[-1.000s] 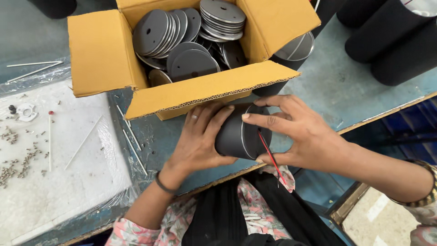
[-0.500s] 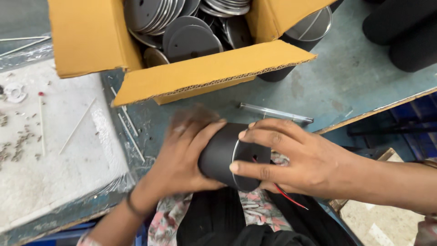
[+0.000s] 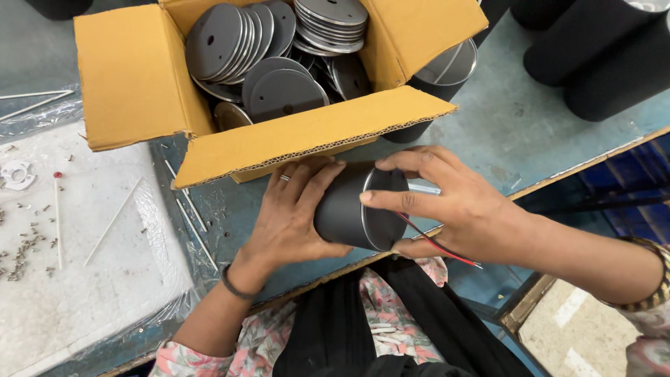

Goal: The person assembles cylindrical components by inserting a circular metal disc into a black cylinder, then securing it with a clear plastic strip. The person repeats this process for multiple units, placing finished items into a blue bin.

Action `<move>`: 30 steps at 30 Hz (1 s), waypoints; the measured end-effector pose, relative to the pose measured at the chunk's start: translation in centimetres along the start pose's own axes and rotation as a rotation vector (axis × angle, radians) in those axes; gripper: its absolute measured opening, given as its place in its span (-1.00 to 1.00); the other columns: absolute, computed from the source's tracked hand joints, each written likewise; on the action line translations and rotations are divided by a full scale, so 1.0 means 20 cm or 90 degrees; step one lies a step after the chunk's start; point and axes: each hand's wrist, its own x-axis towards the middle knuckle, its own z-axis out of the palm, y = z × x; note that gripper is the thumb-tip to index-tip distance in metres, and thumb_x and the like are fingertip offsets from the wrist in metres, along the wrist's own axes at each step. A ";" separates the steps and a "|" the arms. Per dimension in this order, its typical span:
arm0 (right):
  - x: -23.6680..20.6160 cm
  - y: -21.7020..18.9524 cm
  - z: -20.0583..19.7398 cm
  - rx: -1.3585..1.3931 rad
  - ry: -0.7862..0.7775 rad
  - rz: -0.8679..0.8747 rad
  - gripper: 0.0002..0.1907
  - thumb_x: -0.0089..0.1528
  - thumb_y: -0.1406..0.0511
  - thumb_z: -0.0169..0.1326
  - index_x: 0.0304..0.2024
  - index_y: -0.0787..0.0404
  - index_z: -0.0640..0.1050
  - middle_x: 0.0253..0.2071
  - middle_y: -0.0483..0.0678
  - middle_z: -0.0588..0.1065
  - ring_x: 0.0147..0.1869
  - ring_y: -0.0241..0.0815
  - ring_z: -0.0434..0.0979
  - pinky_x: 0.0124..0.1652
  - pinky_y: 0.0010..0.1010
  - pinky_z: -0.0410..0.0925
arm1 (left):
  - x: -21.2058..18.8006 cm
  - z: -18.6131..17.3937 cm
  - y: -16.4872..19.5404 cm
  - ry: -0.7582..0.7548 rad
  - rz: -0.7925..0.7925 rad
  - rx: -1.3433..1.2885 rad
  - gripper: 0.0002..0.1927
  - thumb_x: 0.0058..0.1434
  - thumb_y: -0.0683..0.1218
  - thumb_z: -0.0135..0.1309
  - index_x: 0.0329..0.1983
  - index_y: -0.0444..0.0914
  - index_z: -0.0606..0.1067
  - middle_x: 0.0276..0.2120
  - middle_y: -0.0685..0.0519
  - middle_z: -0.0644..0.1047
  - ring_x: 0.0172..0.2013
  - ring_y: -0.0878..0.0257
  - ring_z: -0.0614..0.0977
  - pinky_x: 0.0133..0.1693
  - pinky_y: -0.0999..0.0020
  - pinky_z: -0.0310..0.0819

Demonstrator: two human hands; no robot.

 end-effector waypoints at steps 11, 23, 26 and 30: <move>0.02 0.05 -0.04 0.229 -0.037 0.213 -0.14 -0.10 0.14 0.45 0.27 0.01 0.49 0.25 0.09 0.39 0.32 0.03 0.46 0.20 -0.20 0.40 | -0.10 0.13 0.23 0.134 -0.148 0.115 -0.01 -0.10 0.17 0.43 0.35 -0.24 0.28 0.19 -0.26 0.36 0.23 -0.22 0.41 0.27 -0.22 0.19; -0.06 -0.09 -0.05 0.186 -0.096 0.031 -0.25 -0.01 0.13 0.44 0.24 -0.05 0.50 0.34 0.13 0.32 0.38 0.14 0.32 0.20 -0.18 0.39 | -0.13 -0.21 0.21 -0.066 -0.060 0.026 0.14 -0.25 0.38 0.37 0.35 -0.23 0.28 0.22 -0.23 0.37 0.21 -0.28 0.40 0.24 -0.19 0.18; -0.06 -0.07 -0.05 0.129 -0.070 0.045 -0.22 -0.07 0.13 0.46 0.22 -0.09 0.53 0.32 0.12 0.34 0.32 0.12 0.35 0.19 -0.15 0.36 | 0.00 -0.15 0.12 -0.169 -0.057 -0.105 0.15 -0.32 0.29 0.41 0.36 -0.20 0.29 0.17 -0.13 0.45 0.16 -0.18 0.48 0.23 -0.14 0.25; -0.04 0.01 -0.05 0.108 0.002 0.086 -0.19 -0.09 0.18 0.46 0.24 -0.07 0.52 0.31 0.11 0.35 0.35 0.13 0.36 0.23 -0.15 0.36 | 0.09 -0.08 0.05 -0.121 -0.051 -0.036 0.13 -0.32 0.25 0.42 0.38 -0.15 0.32 0.21 -0.13 0.43 0.21 -0.15 0.45 0.22 -0.17 0.22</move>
